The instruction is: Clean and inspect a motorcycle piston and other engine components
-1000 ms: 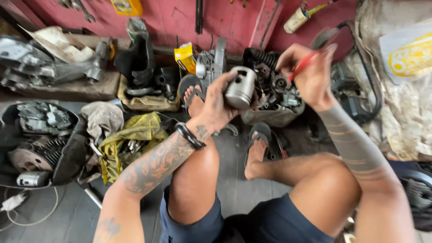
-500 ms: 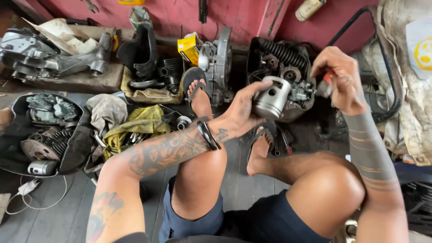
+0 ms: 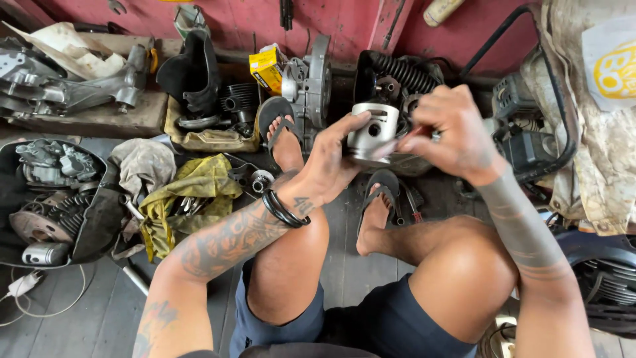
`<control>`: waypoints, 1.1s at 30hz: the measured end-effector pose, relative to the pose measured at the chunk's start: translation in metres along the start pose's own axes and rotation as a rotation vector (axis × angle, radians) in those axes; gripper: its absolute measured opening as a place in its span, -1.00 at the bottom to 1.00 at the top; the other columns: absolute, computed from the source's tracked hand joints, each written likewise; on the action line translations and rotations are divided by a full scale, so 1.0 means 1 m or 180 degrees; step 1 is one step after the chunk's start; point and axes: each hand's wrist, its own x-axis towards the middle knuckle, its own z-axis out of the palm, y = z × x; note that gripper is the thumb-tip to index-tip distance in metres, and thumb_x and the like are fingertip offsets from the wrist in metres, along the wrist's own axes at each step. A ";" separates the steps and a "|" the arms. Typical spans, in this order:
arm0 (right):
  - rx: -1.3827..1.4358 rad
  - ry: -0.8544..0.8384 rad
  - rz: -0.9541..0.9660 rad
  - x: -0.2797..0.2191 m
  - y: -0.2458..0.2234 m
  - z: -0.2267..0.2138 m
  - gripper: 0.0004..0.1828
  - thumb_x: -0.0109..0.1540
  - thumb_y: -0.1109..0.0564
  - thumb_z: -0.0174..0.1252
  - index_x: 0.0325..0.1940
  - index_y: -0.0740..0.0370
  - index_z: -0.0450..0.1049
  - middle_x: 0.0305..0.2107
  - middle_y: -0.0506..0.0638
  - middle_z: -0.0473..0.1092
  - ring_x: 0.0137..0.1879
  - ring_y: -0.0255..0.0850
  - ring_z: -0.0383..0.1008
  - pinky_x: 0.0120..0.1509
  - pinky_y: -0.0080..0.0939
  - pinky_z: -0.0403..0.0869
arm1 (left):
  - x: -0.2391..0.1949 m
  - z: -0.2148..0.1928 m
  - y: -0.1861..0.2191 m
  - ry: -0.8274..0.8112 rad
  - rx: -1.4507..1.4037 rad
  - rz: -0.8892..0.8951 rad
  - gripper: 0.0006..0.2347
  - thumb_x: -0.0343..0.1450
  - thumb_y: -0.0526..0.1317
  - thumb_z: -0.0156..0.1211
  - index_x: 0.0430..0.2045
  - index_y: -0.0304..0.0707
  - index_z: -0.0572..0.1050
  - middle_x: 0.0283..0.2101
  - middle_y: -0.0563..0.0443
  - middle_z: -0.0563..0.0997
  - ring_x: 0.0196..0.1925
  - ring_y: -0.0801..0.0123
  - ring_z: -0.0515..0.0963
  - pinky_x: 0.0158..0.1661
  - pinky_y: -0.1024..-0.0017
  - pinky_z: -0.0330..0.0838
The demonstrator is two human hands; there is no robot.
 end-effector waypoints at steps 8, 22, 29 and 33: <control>-0.0244 0.0274 0.0061 -0.002 0.017 0.017 -0.33 0.37 -0.31 0.19 -0.65 0.09 0.21 -0.67 0.01 0.18 -0.37 0.13 0.34 -0.18 -0.01 0.27 | 0.029 -0.036 -0.004 -0.0084 -0.0223 -0.0081 -0.59 0.31 -0.15 0.35 -0.08 -0.53 0.49 -0.14 -0.36 0.55 -0.18 0.05 0.59 -0.16 0.02 0.55; -0.0746 0.0259 -0.0065 0.000 0.001 0.019 -0.34 0.32 -0.43 0.20 -0.59 0.06 0.28 -0.61 -0.03 0.21 -0.34 0.03 0.34 -0.13 -0.03 0.25 | 0.016 -0.024 0.002 0.0141 -0.0045 0.0016 -0.64 0.30 -0.16 0.29 -0.11 -0.47 0.58 -0.14 -0.41 0.55 -0.16 0.06 0.58 -0.10 0.04 0.55; -0.0969 0.0401 -0.0020 0.002 0.005 0.013 -0.35 0.35 -0.39 0.23 -0.61 0.03 0.27 -0.61 -0.04 0.21 -0.32 0.00 0.34 -0.12 0.00 0.24 | 0.025 -0.032 0.008 0.0082 0.0020 -0.0138 -0.55 0.26 -0.13 0.35 -0.10 -0.53 0.46 -0.22 -0.45 0.47 -0.27 -0.14 0.59 -0.15 -0.23 0.53; -0.0694 0.0248 0.0015 0.000 0.005 0.016 -0.40 0.28 -0.34 0.31 -0.60 0.07 0.31 -0.61 -0.02 0.23 -0.33 0.04 0.35 -0.13 0.01 0.24 | 0.020 -0.027 0.010 0.0121 -0.0054 -0.0367 -0.54 0.27 -0.11 0.34 -0.08 -0.50 0.44 -0.18 -0.46 0.52 -0.24 -0.32 0.64 -0.14 -0.41 0.52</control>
